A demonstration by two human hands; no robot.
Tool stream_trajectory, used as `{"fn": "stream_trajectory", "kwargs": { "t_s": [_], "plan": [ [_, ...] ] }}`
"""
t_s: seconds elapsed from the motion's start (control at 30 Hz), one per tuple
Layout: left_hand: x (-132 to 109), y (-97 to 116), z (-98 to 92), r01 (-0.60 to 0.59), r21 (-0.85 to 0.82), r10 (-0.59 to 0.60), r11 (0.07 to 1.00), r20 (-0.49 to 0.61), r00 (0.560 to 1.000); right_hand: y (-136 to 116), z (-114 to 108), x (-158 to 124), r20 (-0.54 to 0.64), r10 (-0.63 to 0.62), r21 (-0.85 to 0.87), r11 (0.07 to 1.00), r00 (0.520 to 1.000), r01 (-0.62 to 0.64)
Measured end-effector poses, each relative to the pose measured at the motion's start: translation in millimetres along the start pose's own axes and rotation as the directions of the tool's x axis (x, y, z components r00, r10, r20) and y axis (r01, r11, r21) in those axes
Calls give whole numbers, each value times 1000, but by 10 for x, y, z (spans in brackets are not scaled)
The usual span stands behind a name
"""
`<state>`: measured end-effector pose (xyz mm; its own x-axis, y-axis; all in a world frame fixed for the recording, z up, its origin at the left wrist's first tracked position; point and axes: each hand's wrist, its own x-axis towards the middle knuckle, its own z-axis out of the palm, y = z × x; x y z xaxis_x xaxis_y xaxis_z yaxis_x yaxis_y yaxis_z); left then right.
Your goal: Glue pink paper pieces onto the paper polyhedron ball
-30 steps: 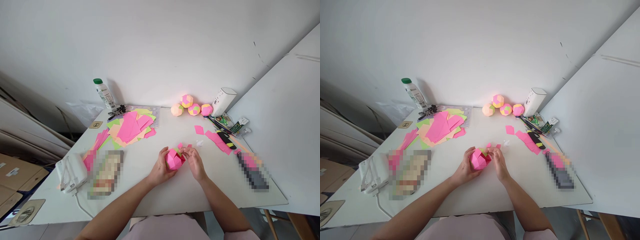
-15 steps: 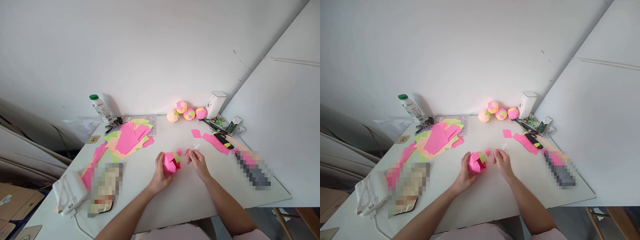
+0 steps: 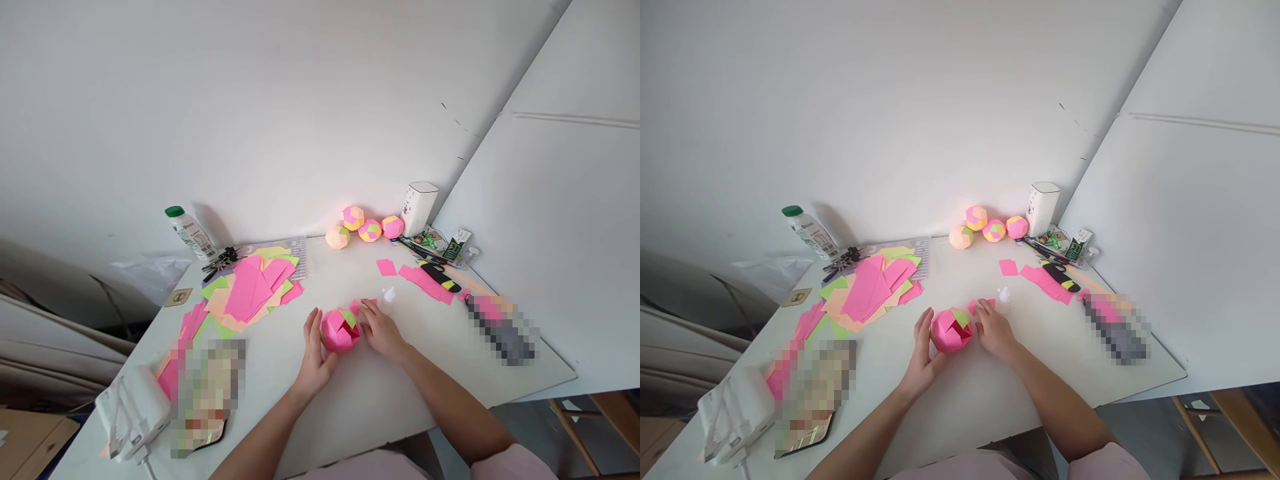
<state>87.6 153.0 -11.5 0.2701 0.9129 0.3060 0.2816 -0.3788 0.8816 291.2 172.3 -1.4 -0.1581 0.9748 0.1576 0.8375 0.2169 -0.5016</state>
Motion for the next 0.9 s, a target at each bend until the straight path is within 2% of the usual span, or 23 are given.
{"fn": "stream_trajectory", "kwargs": {
  "t_s": [0.17,0.47,0.73,0.9],
  "plan": [
    [-4,27,16,-113,64,111,992,37,993,31,31,28,28,-17,-37,999,999,18],
    [-1,65,66,-83,237,85,968,3,996,52,96,103,-15,-12,-63,998,1000,11],
    [15,41,38,-63,217,70,974,-27,997,137,144,94,-155,-29,105,993,987,46],
    [24,23,16,-48,177,58,983,-51,997,63,56,92,-264,-13,185,981,964,64]
  ]
}}
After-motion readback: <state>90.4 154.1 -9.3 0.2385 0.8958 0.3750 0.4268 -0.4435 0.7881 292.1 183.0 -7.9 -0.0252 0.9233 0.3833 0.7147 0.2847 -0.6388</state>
